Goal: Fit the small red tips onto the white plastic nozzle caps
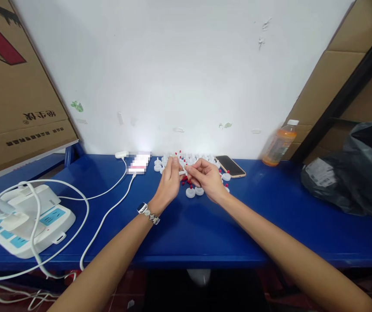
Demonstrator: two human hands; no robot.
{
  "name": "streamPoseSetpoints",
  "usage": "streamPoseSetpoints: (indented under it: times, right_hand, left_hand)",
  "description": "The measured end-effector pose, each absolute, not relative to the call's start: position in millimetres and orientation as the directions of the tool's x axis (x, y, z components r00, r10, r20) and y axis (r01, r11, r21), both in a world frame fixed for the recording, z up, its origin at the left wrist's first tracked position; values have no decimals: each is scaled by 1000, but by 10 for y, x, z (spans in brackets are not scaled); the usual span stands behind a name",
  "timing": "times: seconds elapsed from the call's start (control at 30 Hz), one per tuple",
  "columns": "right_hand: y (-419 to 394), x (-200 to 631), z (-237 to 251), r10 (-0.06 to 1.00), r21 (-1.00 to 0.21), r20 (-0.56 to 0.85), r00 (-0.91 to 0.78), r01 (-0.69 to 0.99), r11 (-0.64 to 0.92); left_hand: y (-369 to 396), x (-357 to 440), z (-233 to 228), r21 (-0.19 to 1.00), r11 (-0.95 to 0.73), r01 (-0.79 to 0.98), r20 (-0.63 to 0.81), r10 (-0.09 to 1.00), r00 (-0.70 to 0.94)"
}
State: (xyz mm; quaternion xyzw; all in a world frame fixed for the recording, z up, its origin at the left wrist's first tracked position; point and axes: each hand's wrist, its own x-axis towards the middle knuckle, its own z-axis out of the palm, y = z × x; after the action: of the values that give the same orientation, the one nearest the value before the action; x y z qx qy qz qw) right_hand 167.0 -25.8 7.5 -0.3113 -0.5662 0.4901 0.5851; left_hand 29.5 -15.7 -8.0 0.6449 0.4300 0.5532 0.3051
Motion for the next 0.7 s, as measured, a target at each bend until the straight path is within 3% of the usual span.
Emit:
streamPoseSetpoints:
  times: [0.2,0.5,0.7]
  right_hand:
    - [-311,1634,115,929,-928,329,-170,-243,284]
    - [-327,1532,59,911,-908,379,-161,-253,333]
    - [-324,1553,57,914,-914,368,-174,-249,321]
  left_hand:
    - [-132,332,-80,886,-445,132,449,894,4]
    - [-150,409,-29,944,-316,-93,314,949,-34]
    - [-118,410,-44,936,-350,26,350,937,-5]
